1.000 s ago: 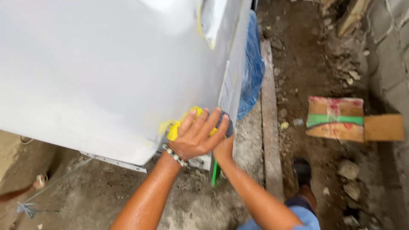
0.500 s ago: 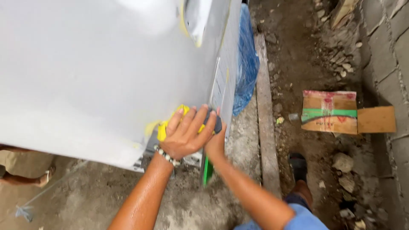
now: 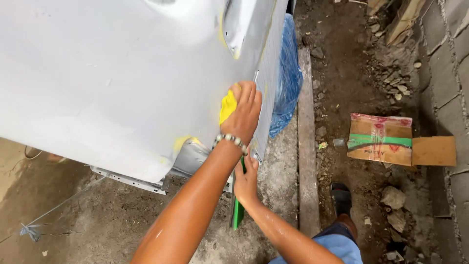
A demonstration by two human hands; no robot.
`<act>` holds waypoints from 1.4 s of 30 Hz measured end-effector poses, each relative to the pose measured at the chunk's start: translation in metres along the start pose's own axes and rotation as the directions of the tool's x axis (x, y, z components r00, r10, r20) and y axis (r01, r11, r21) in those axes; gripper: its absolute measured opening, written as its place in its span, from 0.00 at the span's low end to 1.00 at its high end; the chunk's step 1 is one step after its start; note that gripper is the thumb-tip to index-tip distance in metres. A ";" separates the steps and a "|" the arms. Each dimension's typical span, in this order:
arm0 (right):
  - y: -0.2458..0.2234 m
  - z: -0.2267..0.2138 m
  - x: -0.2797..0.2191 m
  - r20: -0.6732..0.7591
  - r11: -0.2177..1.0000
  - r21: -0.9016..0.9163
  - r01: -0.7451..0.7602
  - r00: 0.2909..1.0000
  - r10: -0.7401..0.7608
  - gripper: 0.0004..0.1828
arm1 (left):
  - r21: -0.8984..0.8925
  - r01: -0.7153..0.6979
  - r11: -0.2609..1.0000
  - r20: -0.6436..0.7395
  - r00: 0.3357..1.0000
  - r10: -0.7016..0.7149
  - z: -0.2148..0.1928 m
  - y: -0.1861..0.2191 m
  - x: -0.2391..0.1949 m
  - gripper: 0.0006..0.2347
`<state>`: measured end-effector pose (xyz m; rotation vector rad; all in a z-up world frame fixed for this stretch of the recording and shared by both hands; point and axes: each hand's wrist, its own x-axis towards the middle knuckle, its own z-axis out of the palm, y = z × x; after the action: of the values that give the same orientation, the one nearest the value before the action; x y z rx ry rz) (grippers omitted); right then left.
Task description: The person sands the surface of a white car door using a green sanding block and a yellow cloth. They work on the lower section of the door, moving the block back and forth to smooth the surface.
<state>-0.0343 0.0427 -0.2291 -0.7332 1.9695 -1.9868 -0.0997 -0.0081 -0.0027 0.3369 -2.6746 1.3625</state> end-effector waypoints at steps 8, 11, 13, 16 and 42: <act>-0.048 -0.015 0.033 0.142 0.855 0.397 -0.333 0.943 0.302 0.28 | -0.097 -0.100 0.990 -0.016 0.995 0.098 0.003 0.027 -0.081 0.24; -0.040 0.001 0.001 0.045 0.807 0.578 -0.117 0.993 0.112 0.30 | -0.108 -0.184 0.977 0.034 0.981 0.189 0.007 0.028 -0.112 0.25; -0.042 0.002 0.025 -0.057 0.921 0.378 0.094 0.995 -0.078 0.31 | -0.164 -0.185 0.969 0.047 0.980 0.195 0.002 0.012 -0.105 0.19; -0.046 -0.012 0.074 -0.001 0.975 0.025 -0.221 0.975 0.221 0.37 | -0.068 -0.111 0.991 -0.076 0.991 0.106 -0.033 -0.020 -0.090 0.21; -0.064 -0.033 0.090 0.091 0.992 0.108 -0.070 0.994 0.061 0.36 | 0.001 -0.132 0.991 -0.444 0.888 0.119 -0.052 -0.060 -0.082 0.06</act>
<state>-0.1157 0.0290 -0.1491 -0.7065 1.7950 -1.9732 -0.0052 0.0115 0.0578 -0.1436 -2.3587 1.2469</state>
